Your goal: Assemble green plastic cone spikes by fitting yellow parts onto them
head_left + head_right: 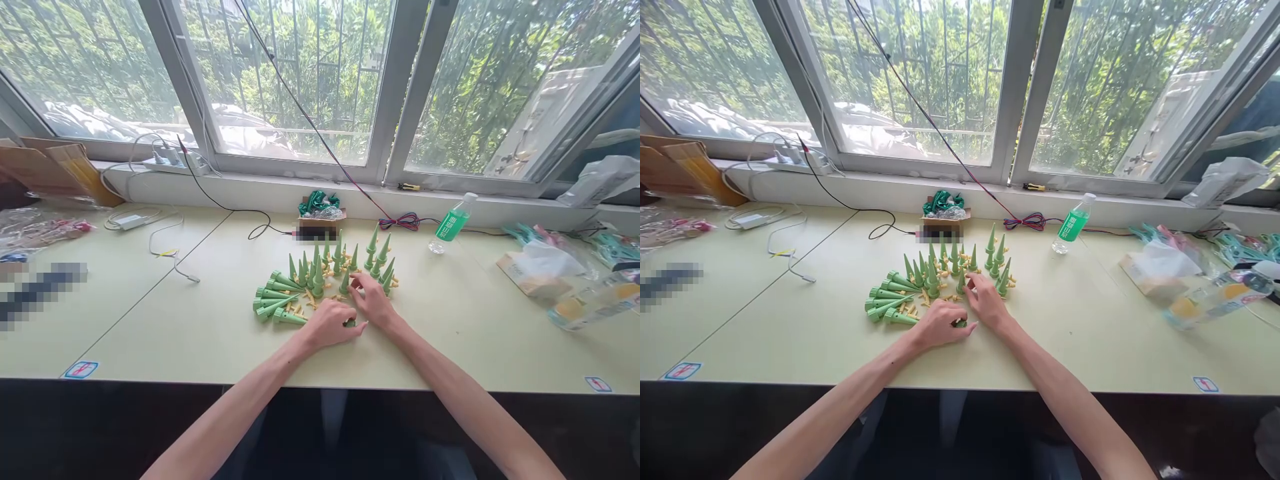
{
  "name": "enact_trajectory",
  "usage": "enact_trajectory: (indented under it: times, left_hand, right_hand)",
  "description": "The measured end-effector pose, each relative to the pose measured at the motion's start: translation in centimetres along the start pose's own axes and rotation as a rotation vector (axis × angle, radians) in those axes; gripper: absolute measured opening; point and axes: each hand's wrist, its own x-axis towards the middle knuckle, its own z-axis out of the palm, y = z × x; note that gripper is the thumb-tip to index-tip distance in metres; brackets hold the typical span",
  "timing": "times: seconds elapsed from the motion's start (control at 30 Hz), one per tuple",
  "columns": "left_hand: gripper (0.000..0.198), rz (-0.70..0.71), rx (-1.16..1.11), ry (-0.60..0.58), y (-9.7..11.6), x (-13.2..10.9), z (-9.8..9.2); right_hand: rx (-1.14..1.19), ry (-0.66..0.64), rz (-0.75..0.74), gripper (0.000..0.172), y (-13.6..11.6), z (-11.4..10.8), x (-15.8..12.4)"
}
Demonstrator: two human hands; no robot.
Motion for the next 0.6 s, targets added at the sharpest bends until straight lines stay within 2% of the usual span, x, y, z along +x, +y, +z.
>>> enact_trajectory:
  times: [0.2,0.3,0.47,0.6]
  left_hand:
    - [0.034,0.011,-0.027,0.144,0.0,0.0,-0.1]
    - [0.029,-0.002,-0.043,0.215,0.1,0.0,-0.1]
    - [0.028,0.025,-0.086,0.3,0.1,0.2,-0.2]
    - [0.033,0.017,-0.094,0.325,0.0,0.3,-0.3]
  right_hand:
    - [-0.047,0.119,0.063,0.037,-0.4,-0.5,0.1]
    - [-0.077,0.099,0.09,0.044,-0.2,-0.6,0.1]
    - [-0.141,0.038,0.087,0.045,0.8,0.2,0.2]
    - [-0.206,-0.01,0.096,0.047,1.4,0.7,0.1]
